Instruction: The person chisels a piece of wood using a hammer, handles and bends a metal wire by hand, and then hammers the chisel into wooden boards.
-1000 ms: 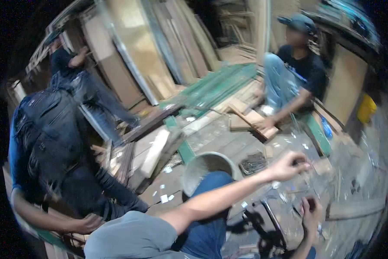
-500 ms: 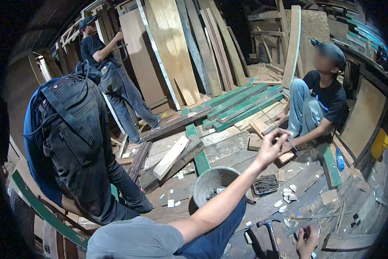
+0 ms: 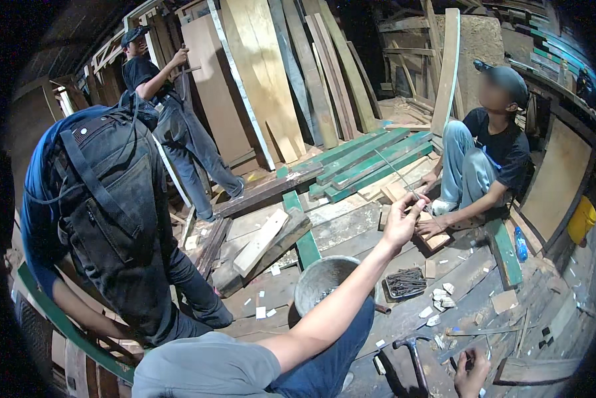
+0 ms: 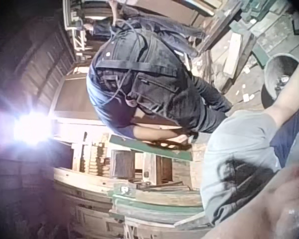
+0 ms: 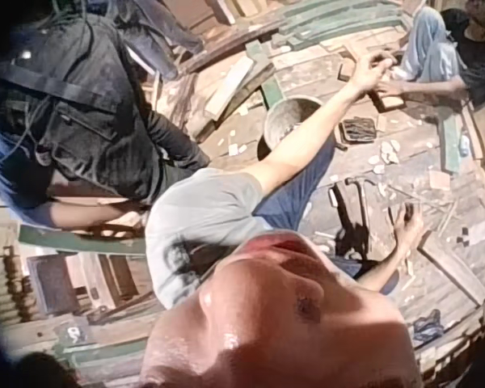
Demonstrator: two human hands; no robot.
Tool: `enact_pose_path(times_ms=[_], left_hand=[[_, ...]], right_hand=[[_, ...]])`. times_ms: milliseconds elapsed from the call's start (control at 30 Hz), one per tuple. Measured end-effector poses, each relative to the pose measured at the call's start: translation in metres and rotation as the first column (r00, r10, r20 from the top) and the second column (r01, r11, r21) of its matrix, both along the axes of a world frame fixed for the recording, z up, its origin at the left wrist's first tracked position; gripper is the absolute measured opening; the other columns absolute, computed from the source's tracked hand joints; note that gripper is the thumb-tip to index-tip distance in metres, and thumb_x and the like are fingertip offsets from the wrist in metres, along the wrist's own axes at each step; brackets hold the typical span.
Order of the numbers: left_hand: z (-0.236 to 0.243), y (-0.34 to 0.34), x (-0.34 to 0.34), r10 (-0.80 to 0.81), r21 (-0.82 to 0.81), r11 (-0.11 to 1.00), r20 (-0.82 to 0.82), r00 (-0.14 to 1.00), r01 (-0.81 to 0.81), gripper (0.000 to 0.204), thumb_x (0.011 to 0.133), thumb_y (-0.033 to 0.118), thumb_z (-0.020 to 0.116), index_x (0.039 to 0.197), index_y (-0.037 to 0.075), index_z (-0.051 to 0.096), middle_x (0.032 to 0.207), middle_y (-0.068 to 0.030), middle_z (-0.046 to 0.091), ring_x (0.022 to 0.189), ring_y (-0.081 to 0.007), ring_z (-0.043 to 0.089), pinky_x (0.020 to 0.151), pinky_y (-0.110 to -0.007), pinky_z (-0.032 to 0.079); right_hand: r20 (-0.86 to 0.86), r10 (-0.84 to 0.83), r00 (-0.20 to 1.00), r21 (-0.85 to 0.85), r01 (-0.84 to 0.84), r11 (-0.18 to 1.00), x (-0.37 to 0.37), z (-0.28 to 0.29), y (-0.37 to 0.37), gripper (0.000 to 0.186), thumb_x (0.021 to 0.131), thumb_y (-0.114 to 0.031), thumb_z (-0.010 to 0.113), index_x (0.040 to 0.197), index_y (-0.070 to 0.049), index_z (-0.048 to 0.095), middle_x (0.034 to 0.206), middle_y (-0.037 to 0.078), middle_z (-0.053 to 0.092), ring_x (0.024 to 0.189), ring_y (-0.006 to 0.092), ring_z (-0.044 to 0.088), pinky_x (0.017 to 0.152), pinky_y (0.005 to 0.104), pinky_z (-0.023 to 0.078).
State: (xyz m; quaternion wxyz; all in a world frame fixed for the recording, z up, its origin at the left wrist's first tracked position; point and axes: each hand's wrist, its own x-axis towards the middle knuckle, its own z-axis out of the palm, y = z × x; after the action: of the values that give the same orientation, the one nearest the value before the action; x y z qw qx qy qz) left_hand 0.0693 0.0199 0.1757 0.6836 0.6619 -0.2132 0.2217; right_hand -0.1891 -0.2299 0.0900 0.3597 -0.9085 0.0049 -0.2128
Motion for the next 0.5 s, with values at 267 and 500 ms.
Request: enact_pose_path(times_ms=[267,500], left_hand=[[0.004,-0.004,-0.008,0.157,-0.020,0.988,0.121,0.980,-0.156,0.016,0.089,0.017,0.052,0.089,0.003,0.059,0.074,-0.0012,0.058,0.060,-0.0052,0.046,0.055,-0.020,0.037],[-0.004,0.000,0.000,0.115,-0.082,0.990,-0.014,0.993,-0.116,0.015,0.090,0.018,0.051,0.091,0.005,0.059,0.073,0.0012,0.055,0.055,-0.0026,0.040,0.051,-0.019,0.033]], right_hand=[[-0.022,0.014,1.000,-0.114,-0.016,0.993,-0.005,0.003,0.000,0.009,0.074,-0.003,0.059,0.073,0.002,0.052,0.061,0.012,0.052,0.051,0.0207,0.048,0.048,0.0296,0.037],[-0.049,0.004,0.999,-0.046,-0.006,0.999,-0.004,-0.006,-0.003,0.010,0.074,-0.004,0.060,0.071,0.001,0.052,0.059,0.011,0.051,0.049,0.0192,0.048,0.046,0.0293,0.036]])
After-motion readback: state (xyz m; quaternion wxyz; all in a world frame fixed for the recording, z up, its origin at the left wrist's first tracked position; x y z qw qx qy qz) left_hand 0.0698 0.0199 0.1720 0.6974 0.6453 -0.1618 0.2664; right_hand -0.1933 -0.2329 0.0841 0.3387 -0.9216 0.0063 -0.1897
